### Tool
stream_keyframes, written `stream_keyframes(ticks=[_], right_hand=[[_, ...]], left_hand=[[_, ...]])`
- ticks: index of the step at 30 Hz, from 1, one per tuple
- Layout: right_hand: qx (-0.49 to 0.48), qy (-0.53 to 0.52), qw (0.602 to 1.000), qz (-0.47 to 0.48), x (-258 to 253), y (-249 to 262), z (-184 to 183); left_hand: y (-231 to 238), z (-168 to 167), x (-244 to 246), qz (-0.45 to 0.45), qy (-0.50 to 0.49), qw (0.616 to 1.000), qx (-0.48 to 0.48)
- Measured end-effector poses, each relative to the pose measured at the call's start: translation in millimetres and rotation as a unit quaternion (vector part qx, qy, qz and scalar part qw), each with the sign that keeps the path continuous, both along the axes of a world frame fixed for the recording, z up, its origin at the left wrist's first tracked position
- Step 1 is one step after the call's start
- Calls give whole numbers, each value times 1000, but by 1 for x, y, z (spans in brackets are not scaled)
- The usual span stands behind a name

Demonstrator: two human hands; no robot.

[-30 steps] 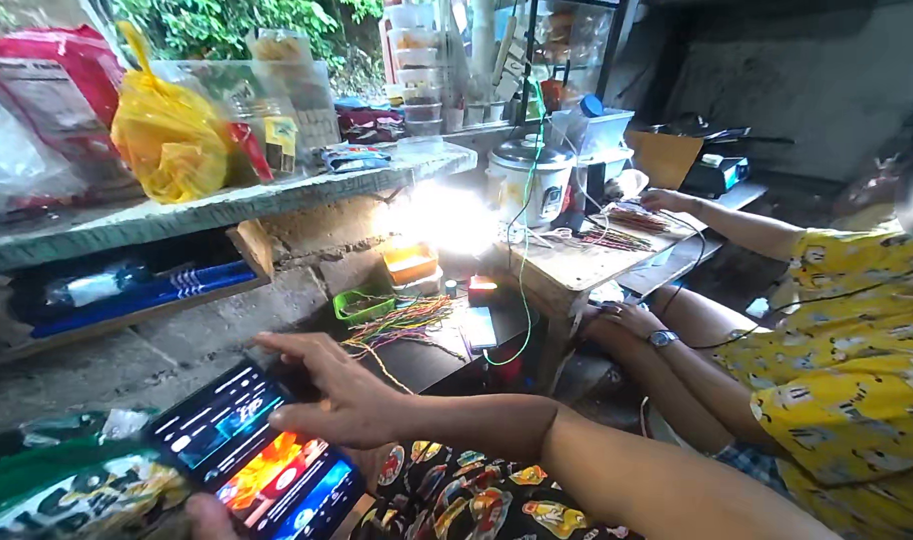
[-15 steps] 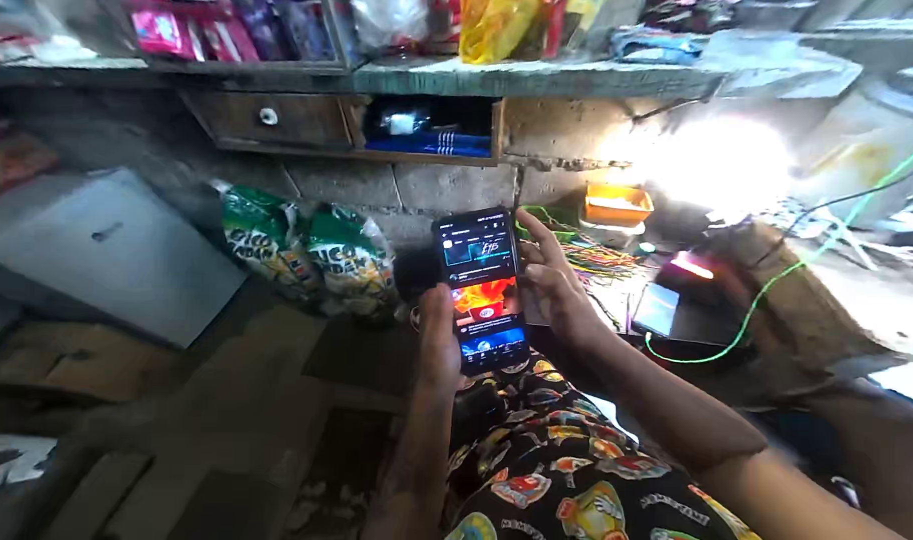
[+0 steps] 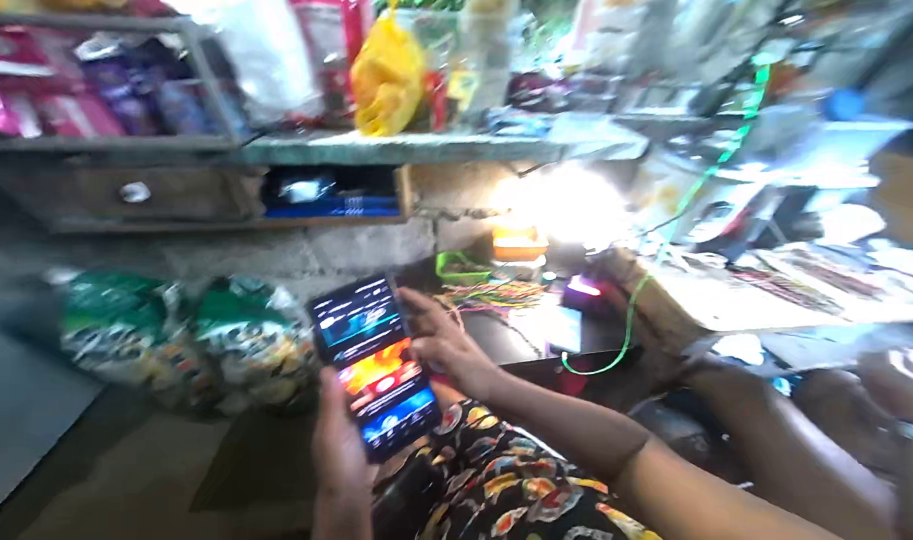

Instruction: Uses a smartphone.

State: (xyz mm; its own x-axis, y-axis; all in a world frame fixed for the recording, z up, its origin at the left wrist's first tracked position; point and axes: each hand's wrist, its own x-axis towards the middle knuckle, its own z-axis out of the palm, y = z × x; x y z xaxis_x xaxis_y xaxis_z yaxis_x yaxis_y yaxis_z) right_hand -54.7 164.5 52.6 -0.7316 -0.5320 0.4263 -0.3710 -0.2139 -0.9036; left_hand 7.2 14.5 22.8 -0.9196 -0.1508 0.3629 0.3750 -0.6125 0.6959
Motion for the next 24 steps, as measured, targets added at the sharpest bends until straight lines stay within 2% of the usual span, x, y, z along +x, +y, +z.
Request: stream_keyframes(ticks=[9, 14, 20, 24], right_hand=[[16, -2, 1000, 15, 8, -5, 6], [39, -9, 999, 21, 12, -7, 8], [31, -5, 999, 23, 16, -12, 1], [10, 12, 1000, 12, 15, -10, -3]], left_hand=[[-7, 7, 2, 61, 20, 998, 22], [-21, 8, 1, 118, 20, 993, -8], [-22, 7, 0, 101, 37, 994, 4], [2, 27, 9, 102, 3, 994, 50]])
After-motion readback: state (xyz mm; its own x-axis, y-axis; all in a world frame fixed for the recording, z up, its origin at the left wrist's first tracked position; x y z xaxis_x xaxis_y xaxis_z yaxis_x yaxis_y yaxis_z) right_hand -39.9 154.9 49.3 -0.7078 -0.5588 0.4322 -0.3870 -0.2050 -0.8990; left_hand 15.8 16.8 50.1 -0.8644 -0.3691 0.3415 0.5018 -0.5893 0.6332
